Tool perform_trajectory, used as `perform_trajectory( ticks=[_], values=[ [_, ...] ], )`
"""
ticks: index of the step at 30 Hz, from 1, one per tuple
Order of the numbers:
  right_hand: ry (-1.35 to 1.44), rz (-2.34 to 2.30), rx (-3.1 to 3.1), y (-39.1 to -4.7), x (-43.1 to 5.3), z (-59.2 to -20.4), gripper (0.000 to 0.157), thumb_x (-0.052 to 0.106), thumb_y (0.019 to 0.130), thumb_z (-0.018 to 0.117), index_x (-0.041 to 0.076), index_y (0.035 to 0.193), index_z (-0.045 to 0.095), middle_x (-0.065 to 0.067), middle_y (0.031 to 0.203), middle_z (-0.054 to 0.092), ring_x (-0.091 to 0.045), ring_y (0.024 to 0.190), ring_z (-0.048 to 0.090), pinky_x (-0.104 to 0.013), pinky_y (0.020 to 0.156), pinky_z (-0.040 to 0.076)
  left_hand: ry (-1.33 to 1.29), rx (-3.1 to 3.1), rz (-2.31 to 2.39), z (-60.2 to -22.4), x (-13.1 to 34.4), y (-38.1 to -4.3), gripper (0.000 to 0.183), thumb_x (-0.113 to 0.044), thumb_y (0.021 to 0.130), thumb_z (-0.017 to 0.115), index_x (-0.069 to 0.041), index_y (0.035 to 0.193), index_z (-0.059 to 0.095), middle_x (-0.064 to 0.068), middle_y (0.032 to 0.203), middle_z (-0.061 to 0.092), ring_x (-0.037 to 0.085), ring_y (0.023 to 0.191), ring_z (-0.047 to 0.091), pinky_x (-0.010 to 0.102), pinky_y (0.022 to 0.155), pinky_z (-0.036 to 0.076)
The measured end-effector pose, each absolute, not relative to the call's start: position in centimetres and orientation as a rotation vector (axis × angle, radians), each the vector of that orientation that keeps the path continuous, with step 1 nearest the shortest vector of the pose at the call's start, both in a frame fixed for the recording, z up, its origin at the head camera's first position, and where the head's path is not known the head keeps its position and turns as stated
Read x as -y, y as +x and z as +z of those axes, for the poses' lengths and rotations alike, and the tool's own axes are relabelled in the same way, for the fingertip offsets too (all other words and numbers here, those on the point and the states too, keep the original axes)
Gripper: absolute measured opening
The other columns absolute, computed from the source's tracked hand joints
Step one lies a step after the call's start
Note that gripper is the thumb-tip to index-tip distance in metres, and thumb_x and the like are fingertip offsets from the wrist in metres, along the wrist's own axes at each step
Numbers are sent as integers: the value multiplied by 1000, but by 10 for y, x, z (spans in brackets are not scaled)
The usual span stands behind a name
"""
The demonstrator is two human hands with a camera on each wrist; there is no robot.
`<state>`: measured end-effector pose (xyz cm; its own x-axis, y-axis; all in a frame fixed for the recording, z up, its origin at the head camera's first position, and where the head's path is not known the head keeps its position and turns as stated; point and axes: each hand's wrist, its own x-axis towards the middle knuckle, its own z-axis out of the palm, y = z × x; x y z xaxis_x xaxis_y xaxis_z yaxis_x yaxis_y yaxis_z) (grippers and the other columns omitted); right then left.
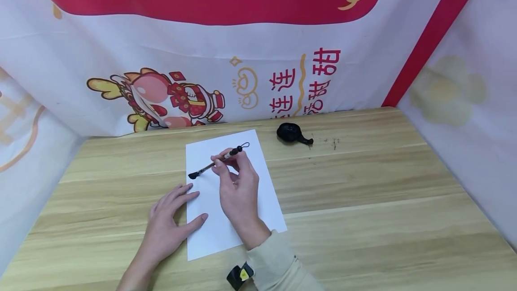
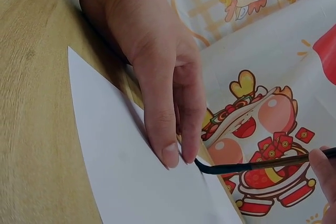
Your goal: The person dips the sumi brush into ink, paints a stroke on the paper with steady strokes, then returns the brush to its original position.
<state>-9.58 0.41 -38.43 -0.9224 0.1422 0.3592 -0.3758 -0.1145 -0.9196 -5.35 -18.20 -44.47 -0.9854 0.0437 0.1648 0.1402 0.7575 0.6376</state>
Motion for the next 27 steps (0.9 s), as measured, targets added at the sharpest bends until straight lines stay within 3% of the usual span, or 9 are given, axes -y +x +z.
perform_trajectory(
  ticks=[14, 27],
  values=[
    [262, 2074, 1832, -93, -1, -386, 21, 3, 106, 65, 4, 125, 60, -16, 120, 70, -28, 118, 76, -32, 94, 65, -161, 2791, -1043, -445, 183, -53, 59, -35, 83, 92, -17, 136, 74, 6, 161, 59, 36, 156, 43, 65, 124, 22],
    [296, 2056, 1848, -93, -1, -385, 22, 2, 106, 65, 4, 127, 59, -24, 123, 68, -28, 118, 76, -31, 95, 64, -157, 2783, -1038, -446, 184, -52, 58, -34, 82, 93, -17, 135, 75, 6, 160, 59, 36, 155, 44, 64, 123, 22]
  ],
)
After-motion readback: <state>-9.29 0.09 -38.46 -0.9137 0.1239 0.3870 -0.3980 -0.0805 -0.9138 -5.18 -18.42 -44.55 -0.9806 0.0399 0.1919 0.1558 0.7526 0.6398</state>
